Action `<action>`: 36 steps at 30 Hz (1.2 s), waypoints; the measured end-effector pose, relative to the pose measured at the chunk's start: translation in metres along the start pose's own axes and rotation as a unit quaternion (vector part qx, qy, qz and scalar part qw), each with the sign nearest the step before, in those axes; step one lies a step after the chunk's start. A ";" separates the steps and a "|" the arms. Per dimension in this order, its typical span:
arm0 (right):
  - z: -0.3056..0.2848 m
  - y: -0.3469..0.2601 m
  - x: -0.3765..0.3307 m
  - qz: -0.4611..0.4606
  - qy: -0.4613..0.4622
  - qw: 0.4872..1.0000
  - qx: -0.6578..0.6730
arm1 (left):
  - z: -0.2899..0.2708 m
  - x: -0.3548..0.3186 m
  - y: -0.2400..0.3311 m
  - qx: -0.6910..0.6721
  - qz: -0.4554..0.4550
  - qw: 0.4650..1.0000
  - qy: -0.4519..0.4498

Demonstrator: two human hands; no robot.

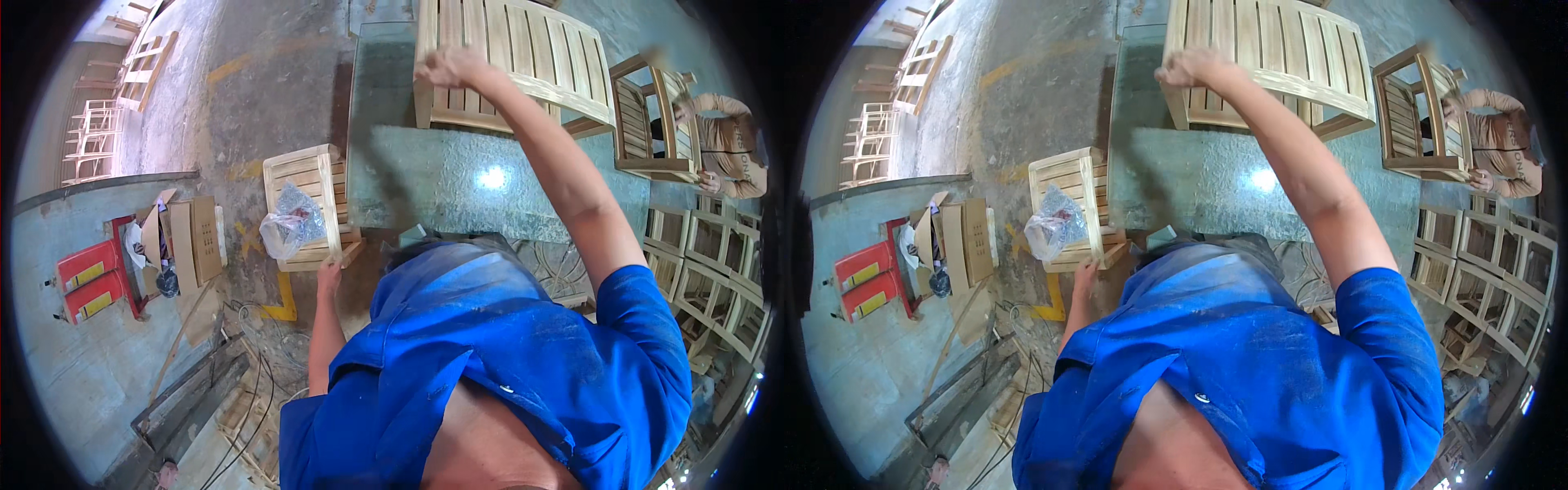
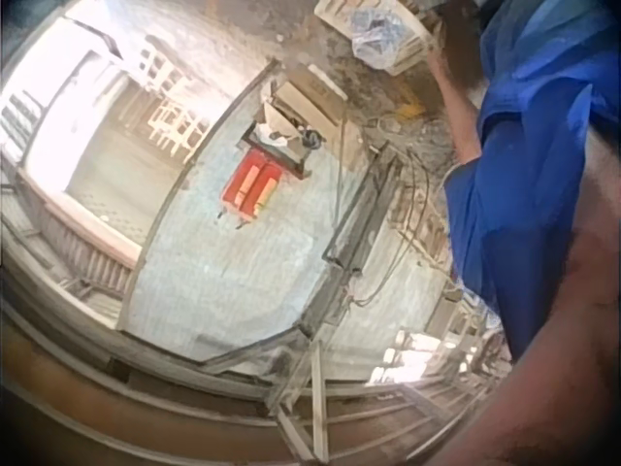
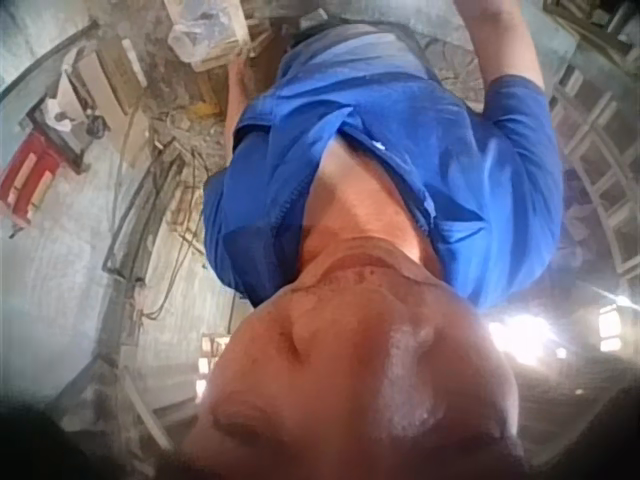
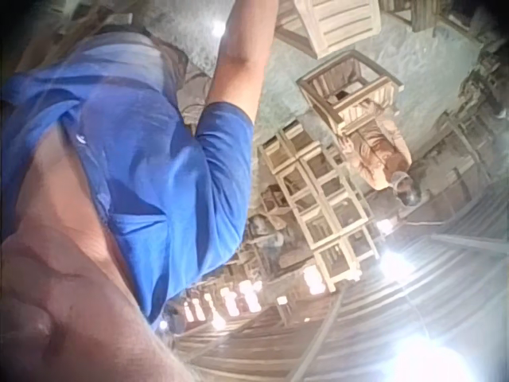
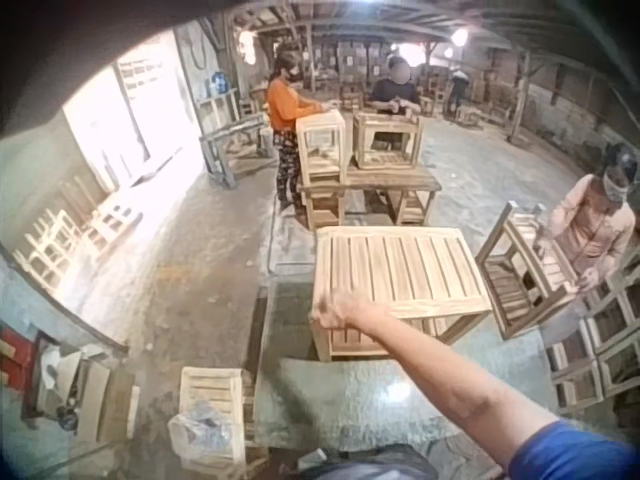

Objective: Assembling small wooden slatted tables or stools using a power drill.

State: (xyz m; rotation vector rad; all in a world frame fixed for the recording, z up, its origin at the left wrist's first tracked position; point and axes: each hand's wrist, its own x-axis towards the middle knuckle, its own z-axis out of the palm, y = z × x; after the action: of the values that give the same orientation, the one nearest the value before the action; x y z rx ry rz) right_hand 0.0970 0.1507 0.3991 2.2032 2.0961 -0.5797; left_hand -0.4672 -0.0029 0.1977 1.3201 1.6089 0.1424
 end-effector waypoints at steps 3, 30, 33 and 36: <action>-0.011 -0.034 -0.004 -0.012 0.028 0.999 -0.019 | 0.007 -0.003 -0.023 0.020 -0.028 0.999 0.003; 0.008 0.222 -0.210 0.387 0.146 0.906 0.083 | 0.066 0.038 0.275 -0.023 0.263 0.963 -0.045; -0.002 0.229 -0.230 0.404 0.165 0.891 0.126 | 0.088 0.024 0.360 0.131 0.419 0.898 0.027; 0.011 0.227 -0.258 0.374 0.163 0.907 0.105 | 0.128 0.019 0.439 0.235 0.561 0.789 0.083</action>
State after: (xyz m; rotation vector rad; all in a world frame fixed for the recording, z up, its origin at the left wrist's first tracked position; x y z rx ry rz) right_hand 0.3115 -0.1170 0.4158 3.1172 1.1100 -0.3892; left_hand -0.0772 0.1253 0.3996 2.5960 0.7757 0.6158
